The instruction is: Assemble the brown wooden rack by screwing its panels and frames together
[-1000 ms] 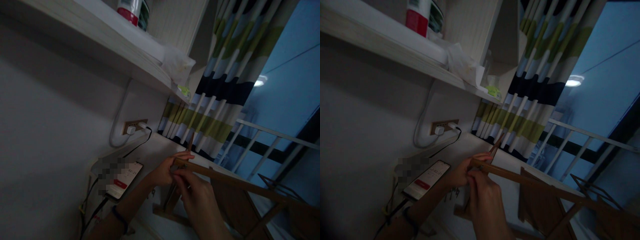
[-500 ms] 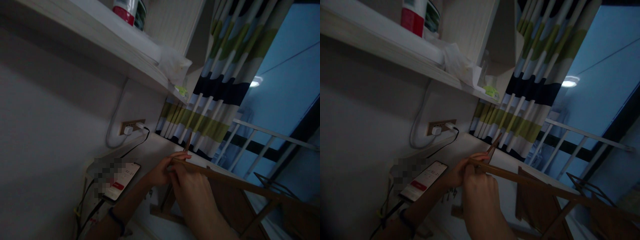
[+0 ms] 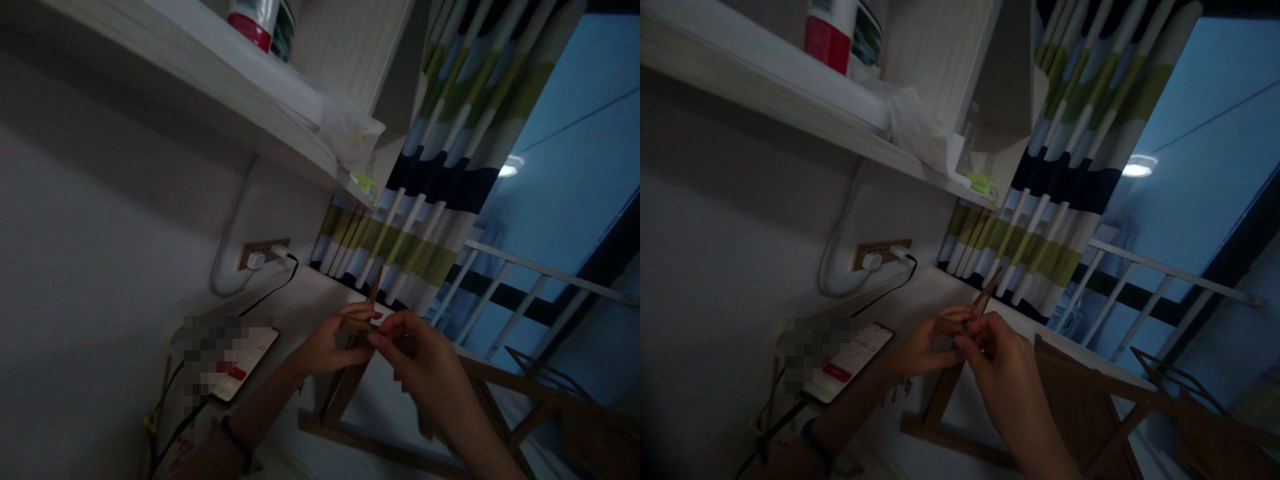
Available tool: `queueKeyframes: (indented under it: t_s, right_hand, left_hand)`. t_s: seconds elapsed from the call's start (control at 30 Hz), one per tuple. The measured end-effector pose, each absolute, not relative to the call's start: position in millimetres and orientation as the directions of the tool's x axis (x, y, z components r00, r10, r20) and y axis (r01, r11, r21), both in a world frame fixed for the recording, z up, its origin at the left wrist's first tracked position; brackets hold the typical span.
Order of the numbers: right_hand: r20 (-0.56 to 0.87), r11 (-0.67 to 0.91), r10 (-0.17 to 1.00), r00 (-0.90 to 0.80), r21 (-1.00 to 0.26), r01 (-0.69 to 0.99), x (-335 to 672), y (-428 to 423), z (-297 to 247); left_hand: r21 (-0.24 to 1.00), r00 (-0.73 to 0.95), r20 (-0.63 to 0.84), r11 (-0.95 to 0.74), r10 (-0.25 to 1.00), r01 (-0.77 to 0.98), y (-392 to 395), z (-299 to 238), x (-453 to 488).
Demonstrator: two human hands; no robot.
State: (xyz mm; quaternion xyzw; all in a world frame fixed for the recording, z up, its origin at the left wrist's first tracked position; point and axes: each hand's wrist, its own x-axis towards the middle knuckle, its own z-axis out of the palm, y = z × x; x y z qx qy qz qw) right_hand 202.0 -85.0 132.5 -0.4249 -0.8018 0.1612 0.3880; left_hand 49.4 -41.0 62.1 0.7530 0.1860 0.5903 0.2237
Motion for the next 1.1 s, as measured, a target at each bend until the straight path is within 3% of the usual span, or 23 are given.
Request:
queueKeyframes:
  t_s: [0.27, 0.73, 1.1]
  right_hand:
    - [0.511, 0.627, 0.777, -0.367, -0.571, 0.531, 204, -90, 119]
    - [0.658, 0.777, 0.589, -0.469, -0.301, 0.553, 207, -87, 114]
    - [0.652, 0.783, 0.576, -0.494, -0.264, 0.564, 204, -91, 114]
  left_hand:
    - [0.427, 0.198, 0.892, -0.902, 0.407, -0.068, -34, 63, 56]
    - [0.369, 0.150, 0.923, -0.926, 0.355, -0.083, -26, 57, 62]
    - [0.329, 0.013, 0.944, -0.934, 0.331, -0.140, -16, 48, 78]
